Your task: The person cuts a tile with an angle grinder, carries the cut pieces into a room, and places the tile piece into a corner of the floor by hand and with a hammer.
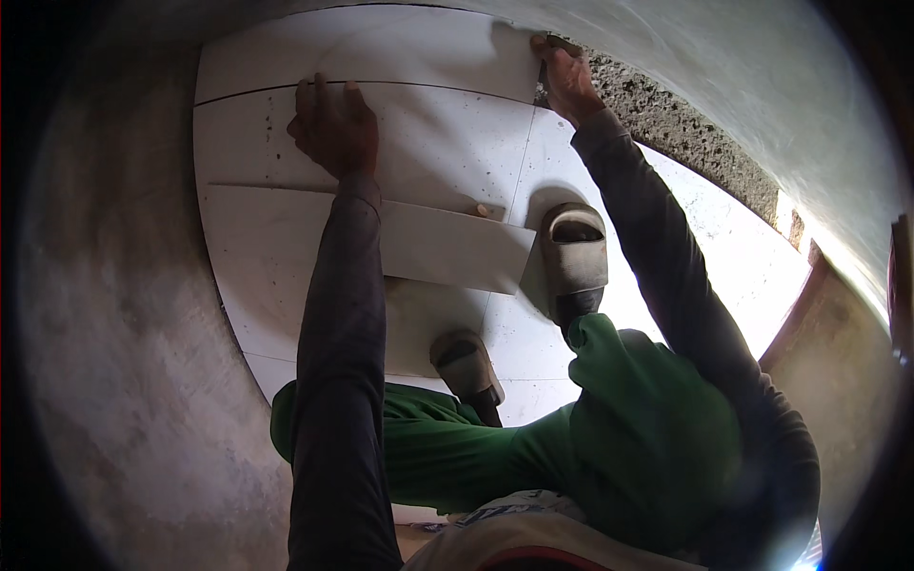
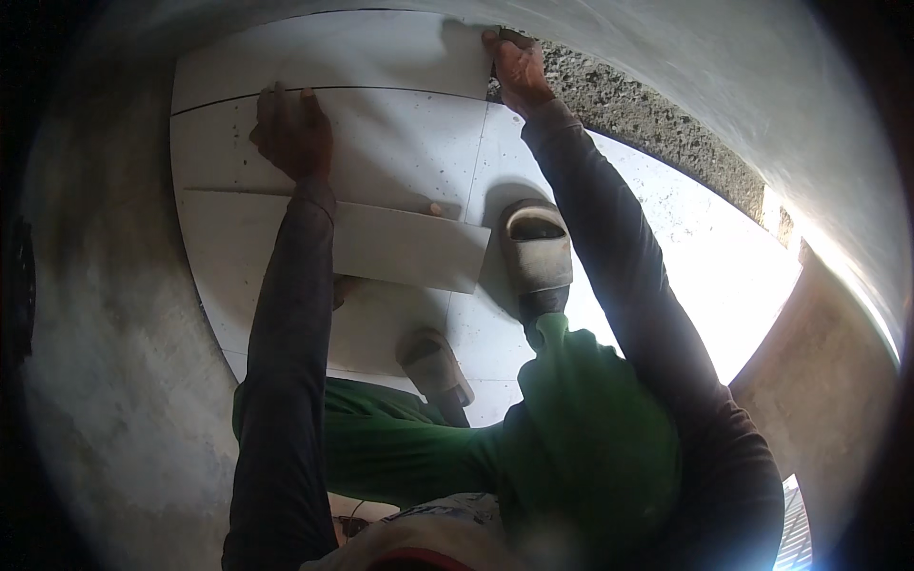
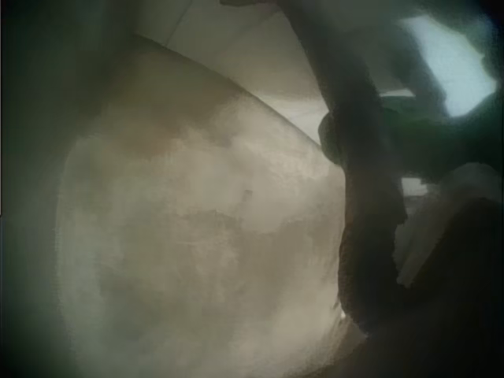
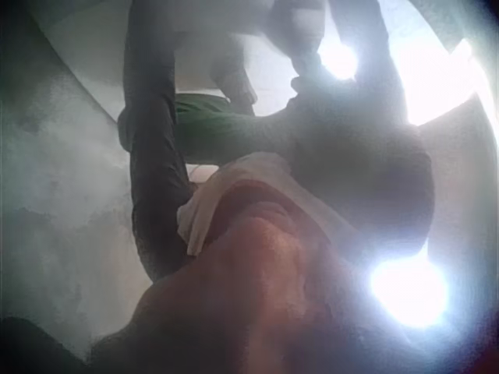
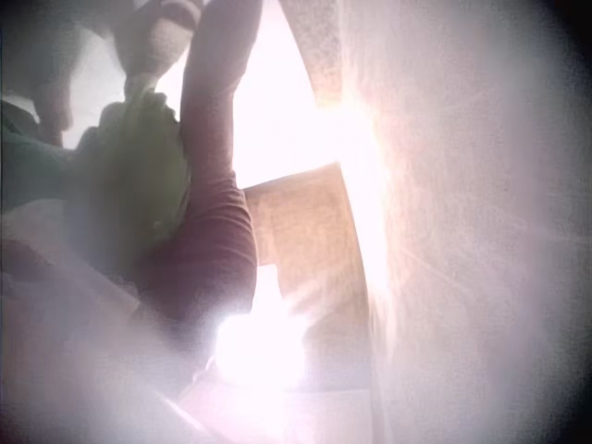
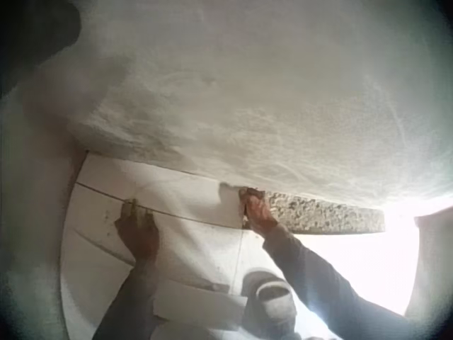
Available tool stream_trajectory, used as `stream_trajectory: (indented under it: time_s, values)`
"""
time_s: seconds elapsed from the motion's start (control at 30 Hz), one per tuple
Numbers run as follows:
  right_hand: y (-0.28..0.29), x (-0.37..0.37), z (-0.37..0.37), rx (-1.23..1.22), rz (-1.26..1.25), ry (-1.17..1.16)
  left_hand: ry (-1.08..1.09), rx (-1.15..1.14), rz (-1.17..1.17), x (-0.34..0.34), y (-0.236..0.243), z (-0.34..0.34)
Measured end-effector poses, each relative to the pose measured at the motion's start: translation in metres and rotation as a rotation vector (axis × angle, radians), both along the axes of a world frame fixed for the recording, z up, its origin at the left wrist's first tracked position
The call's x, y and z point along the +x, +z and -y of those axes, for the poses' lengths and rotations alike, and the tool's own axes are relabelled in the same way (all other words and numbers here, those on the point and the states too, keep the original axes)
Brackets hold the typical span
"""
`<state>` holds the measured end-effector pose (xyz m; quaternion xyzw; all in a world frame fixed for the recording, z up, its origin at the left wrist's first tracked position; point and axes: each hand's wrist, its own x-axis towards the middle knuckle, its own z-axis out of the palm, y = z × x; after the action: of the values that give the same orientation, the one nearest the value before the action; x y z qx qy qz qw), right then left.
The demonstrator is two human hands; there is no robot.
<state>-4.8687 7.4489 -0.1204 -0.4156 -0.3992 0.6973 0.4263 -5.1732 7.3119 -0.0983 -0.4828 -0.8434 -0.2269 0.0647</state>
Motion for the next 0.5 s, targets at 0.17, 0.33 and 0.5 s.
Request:
stream_trajectory:
  time_s: [0.17,0.33,0.5]
  values:
    - [0.006,-0.007,0.01,-0.085,0.004,0.022,0.092,-0.134,-0.017,0.007,0.013,0.008]
    - [0.017,0.001,0.006,-0.103,0.088,-0.014,0.071,-0.089,-0.049,0.012,0.015,-0.004]
    - [0.027,-0.002,0.007,-0.008,0.113,0.033,0.091,-0.102,0.011,0.009,0.022,-0.002]
